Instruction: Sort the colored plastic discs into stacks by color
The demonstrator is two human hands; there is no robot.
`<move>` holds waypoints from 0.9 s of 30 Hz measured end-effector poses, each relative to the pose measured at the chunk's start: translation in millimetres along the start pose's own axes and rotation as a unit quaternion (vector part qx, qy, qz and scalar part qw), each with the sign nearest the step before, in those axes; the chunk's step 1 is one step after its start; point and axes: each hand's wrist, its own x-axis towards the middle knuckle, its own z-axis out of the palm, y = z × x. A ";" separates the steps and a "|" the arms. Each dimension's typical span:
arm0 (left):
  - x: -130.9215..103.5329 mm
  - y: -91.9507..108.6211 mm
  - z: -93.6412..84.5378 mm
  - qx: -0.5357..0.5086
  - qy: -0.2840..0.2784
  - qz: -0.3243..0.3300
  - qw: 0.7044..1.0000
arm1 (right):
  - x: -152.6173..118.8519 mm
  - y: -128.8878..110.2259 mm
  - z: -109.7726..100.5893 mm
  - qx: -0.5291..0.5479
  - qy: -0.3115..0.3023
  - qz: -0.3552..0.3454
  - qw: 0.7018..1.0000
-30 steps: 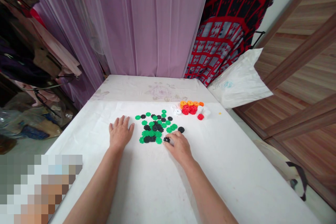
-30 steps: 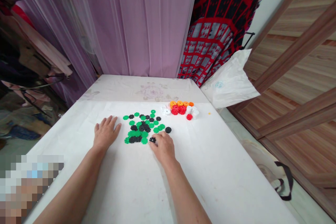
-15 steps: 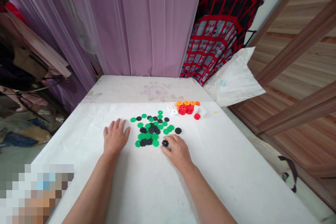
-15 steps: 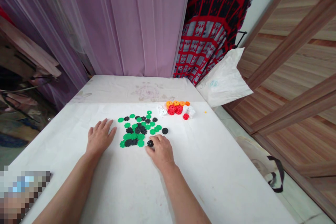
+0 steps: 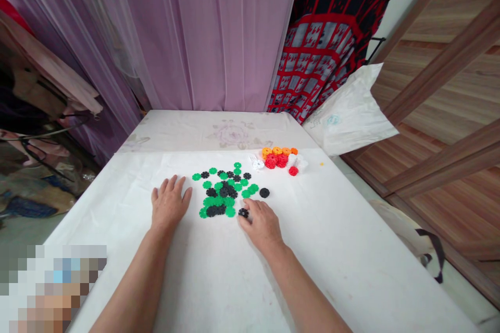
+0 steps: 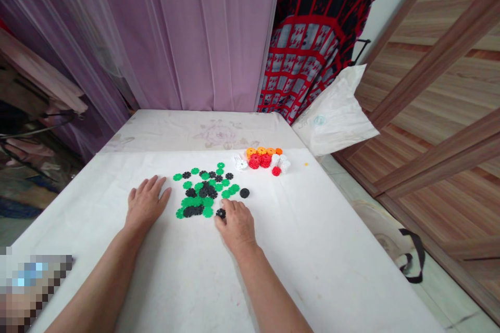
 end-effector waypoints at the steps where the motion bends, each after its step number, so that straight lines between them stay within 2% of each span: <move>1: 0.1 0.0 0.0 -0.001 0.001 0.001 1.000 | 0.2 -0.6 0.3 -0.001 -0.001 0.003 1.000; 8: -0.1 0.3 1.2 0.008 -0.002 -0.002 1.000 | -0.6 -5.5 5.9 0.006 0.018 -0.002 1.000; 14: -0.5 0.6 0.4 0.003 0.000 0.003 1.000 | -2.7 -2.3 6.9 0.105 0.029 -0.005 0.994; 18: -0.8 1.3 -1.4 0.010 -0.009 0.001 1.000 | 0.3 8.6 1.3 0.208 0.018 0.046 0.977; 24: -0.3 0.4 1.1 0.004 -0.005 -0.001 1.000 | 2.4 28.3 -13.9 0.247 -0.042 0.110 0.962; 27: 0.1 -0.1 2.3 0.002 0.001 0.002 1.000 | 5.2 40.6 -21.8 0.309 -0.049 0.139 0.940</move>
